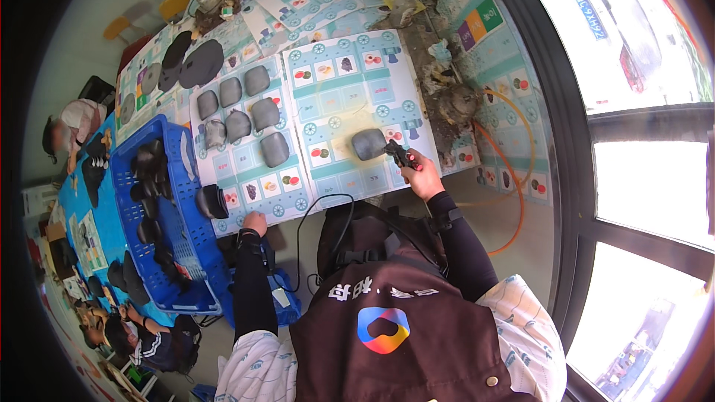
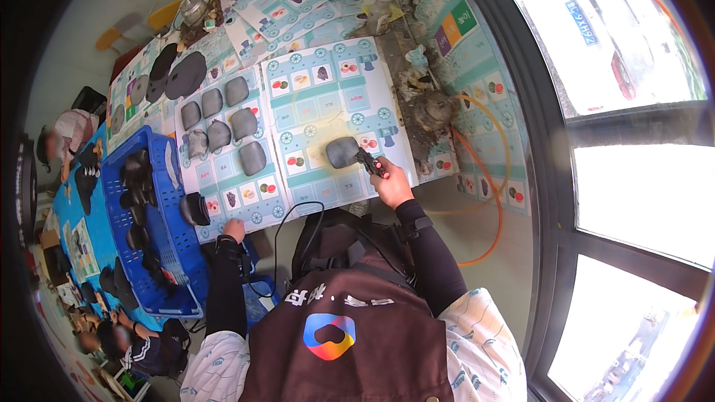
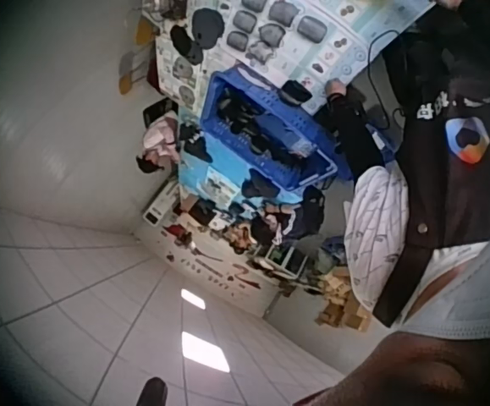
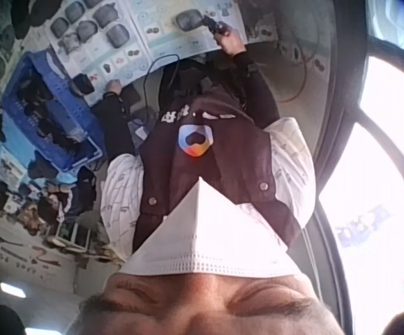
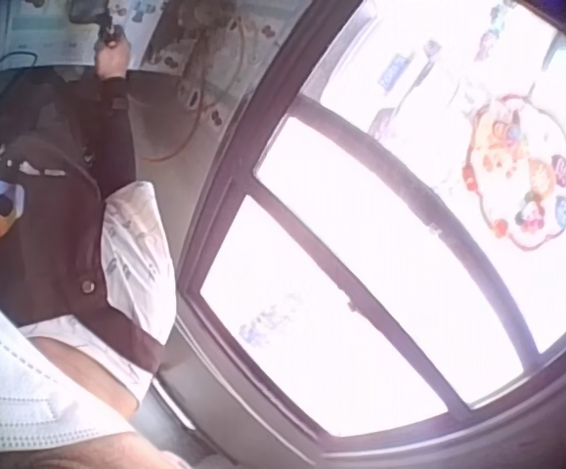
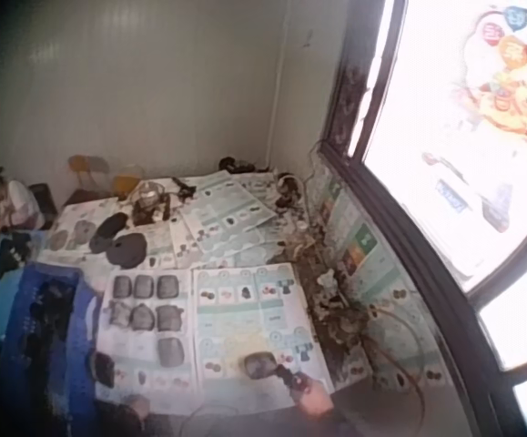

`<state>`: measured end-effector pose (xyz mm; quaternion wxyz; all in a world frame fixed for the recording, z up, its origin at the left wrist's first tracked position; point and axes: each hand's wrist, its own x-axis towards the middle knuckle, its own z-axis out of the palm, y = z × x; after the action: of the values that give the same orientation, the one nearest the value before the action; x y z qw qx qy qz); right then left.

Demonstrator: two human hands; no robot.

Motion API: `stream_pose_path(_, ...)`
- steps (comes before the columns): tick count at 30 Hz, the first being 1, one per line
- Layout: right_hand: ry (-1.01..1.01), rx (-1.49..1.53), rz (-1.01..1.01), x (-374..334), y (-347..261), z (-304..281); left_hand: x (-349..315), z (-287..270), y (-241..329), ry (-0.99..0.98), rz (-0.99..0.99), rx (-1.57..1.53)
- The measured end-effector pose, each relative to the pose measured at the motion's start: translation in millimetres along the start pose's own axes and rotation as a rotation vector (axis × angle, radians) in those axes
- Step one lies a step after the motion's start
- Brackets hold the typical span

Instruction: Use a spray gun to apply glue or coating to shoe insoles or pads.

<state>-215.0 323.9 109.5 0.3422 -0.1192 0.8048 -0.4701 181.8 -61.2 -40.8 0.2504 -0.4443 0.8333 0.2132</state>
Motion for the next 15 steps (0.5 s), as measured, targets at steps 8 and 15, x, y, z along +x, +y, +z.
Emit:
stream_pose_path(8,0.081,-0.085,0.041,7,-7,-2,-1,-1,9,0.013,-0.024,-0.018)
stream_pose_path(15,-0.003,-0.006,-0.011,21,-17,14,0,1,-3,-0.022,0.014,0.005)
